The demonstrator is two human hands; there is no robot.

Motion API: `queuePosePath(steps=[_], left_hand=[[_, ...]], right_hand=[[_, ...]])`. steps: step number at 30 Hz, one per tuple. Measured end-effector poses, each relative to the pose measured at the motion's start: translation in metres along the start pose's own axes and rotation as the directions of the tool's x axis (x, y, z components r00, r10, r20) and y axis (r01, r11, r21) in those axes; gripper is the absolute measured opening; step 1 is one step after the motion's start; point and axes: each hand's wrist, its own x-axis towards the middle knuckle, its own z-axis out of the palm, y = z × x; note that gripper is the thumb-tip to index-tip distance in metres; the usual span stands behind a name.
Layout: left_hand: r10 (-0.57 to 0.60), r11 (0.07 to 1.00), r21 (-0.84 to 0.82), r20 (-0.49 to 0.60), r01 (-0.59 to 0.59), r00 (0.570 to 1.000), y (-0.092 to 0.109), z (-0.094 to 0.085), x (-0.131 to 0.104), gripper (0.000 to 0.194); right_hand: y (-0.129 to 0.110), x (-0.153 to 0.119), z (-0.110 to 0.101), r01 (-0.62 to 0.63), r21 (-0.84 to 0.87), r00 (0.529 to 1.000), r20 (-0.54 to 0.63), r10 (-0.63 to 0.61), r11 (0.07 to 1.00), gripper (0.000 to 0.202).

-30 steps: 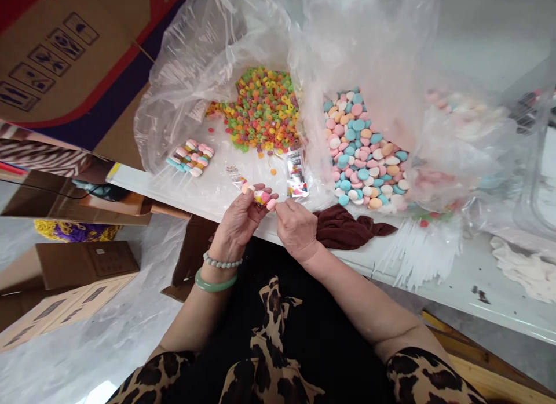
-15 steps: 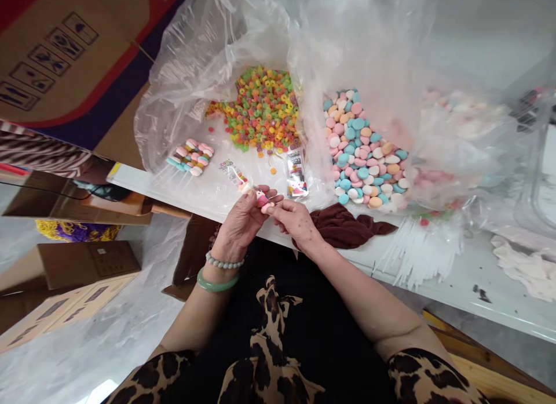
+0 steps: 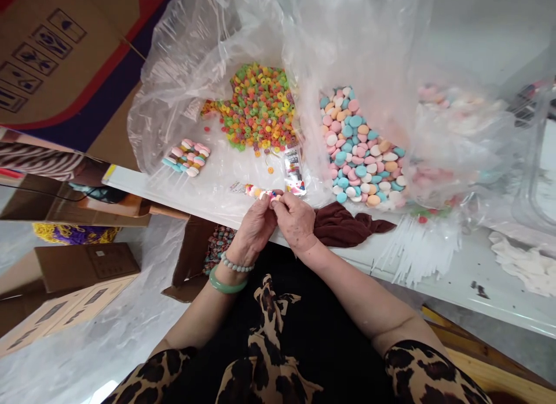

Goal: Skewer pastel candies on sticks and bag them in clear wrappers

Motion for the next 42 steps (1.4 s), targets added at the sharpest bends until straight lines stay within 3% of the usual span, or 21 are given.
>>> queuePosePath(steps=[4,8,15,21,27,33,37,39,42], left_hand=[[-0.063,0.998,0.019,-0.067,0.064,0.996,0.015,-0.007,0.001,0.031],[0.076,0.995,0.079,-0.207,-0.061,0.975,0.031,-0.019,0.005,0.024],[0.208,0.966,0.209,-0.295,-0.149,0.933,0.037,-0.023,0.003,0.03],[0.258,0.934,0.315,-0.266,-0.169,0.929,0.042,-0.023,0.0,0.036],[0.292,0.901,0.397,-0.256,-0.175,0.922,0.045,-0.027,-0.004,0.039],[0.286,0.918,0.355,-0.29,-0.175,0.913,0.05,-0.032,-0.002,0.035],[0.345,0.933,0.231,-0.361,-0.275,0.866,0.052,-0.035,0.004,0.025],[0.304,0.953,0.126,-0.361,-0.277,0.881,0.052,-0.034,0.005,0.018],[0.15,0.988,0.026,-0.317,-0.149,0.936,0.046,-0.029,0.002,0.025]], right_hand=[[0.005,0.002,-0.002,-0.021,0.084,0.999,0.041,0.017,0.996,0.028],[0.004,0.003,-0.003,-0.047,0.084,0.997,0.059,0.042,0.995,0.029],[0.001,0.004,-0.003,-0.097,0.147,0.993,0.088,0.084,0.984,0.029],[-0.001,0.004,-0.002,-0.163,0.309,0.978,0.178,0.112,0.937,0.029],[-0.001,0.005,-0.001,-0.155,0.301,0.98,0.17,0.107,0.941,0.032],[0.001,0.001,-0.001,-0.095,0.238,0.985,0.162,0.056,0.967,0.032],[-0.002,-0.001,0.0,-0.071,0.249,0.984,0.176,0.027,0.966,0.031],[-0.003,0.0,0.001,-0.096,0.285,0.98,0.195,0.04,0.954,0.031],[-0.003,0.001,0.002,-0.126,0.32,0.979,0.193,0.066,0.939,0.031]])
